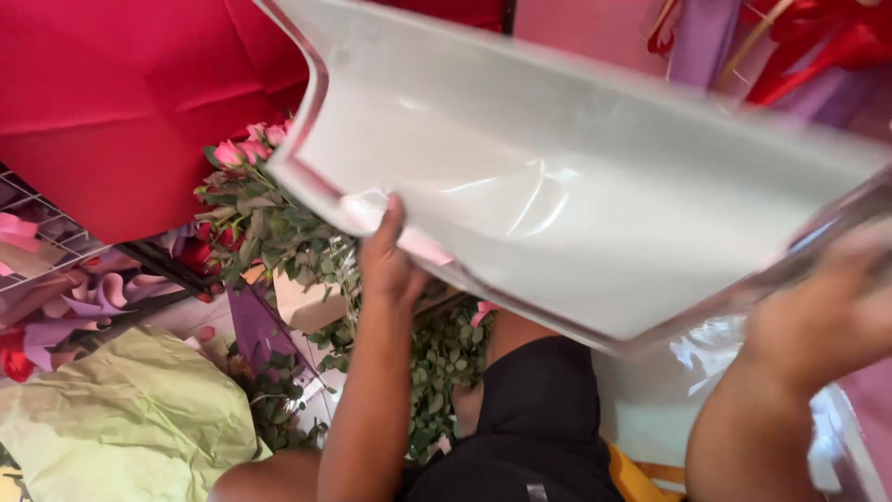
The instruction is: Preparing wrapping materials and inserting a large bouquet of roses into decorative sleeves.
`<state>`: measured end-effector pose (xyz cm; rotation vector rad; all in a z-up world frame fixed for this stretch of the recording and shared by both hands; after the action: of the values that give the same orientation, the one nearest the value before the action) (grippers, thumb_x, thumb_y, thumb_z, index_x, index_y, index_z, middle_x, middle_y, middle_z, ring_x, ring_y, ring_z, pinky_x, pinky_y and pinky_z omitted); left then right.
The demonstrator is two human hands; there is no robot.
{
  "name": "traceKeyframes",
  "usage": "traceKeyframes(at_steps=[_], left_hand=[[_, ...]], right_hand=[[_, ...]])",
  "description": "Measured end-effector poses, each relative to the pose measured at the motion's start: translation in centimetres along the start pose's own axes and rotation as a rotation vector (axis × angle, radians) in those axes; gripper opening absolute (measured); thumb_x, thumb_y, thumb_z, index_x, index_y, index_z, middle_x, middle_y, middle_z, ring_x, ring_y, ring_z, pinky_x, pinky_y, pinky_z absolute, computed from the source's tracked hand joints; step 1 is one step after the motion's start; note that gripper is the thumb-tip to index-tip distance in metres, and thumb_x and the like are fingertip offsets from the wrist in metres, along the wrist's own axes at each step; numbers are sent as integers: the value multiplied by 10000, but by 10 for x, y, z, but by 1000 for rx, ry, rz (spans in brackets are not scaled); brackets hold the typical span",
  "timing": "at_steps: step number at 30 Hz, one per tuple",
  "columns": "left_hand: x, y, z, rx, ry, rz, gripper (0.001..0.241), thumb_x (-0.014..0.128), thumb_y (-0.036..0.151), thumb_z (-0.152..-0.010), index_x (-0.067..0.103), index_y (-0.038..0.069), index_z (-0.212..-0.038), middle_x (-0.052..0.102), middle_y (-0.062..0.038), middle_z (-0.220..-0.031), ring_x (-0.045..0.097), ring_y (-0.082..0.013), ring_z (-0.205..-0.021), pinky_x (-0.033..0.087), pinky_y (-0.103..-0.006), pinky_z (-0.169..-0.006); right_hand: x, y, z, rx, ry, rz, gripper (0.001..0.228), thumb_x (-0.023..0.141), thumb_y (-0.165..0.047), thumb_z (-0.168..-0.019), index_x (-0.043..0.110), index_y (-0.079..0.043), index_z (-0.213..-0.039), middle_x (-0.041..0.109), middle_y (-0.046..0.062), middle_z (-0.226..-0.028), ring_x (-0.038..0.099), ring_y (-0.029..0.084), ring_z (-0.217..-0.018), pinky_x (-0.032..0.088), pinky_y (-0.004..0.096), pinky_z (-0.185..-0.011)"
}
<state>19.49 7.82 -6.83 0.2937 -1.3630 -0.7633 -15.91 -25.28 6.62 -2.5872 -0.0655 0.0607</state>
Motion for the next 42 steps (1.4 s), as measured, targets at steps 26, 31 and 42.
traceKeyframes(at_steps=[26, 31, 42], left_hand=[[65, 125, -257, 493, 18, -1425, 339, 883, 251, -989, 803, -27, -1166, 862, -103, -1015, 819, -202, -809, 676, -324, -750], [50, 106, -240, 712, 30, -1618, 572, 833, 200, -935, 709, 24, -1465, 839, -175, -1269, 808, -350, -1126, 635, -435, -954], [-61, -109, 72, -527, -1150, -812, 652, 559, 413, -1175, 548, -74, -1608, 714, -411, -1352, 691, -566, -1271, 586, -712, -1053]], right_hand=[[353, 151, 370, 1570, -1181, -1041, 321, 735, -257, -1081, 745, -86, -1352, 708, 46, -1030, 551, 119, -732, 413, 248, -609], [360, 128, 365, 1432, -1352, -576, 588, 583, -541, -1018, 751, -123, -1397, 755, 54, -1103, 600, 143, -861, 448, 290, -690], [409, 141, 343, 1521, -1185, -786, 541, 840, -278, -1007, 690, -247, -1526, 804, 145, -1305, 847, 406, -1072, 720, 641, -819]])
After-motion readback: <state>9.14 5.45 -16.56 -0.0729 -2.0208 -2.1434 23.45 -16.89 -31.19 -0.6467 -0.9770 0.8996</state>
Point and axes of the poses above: each hand's wrist, its own z-axis away from the middle knuckle, its own x-axis out of the palm, y = z × x, the point moved 9 cm from there along -z, towards the middle knuckle
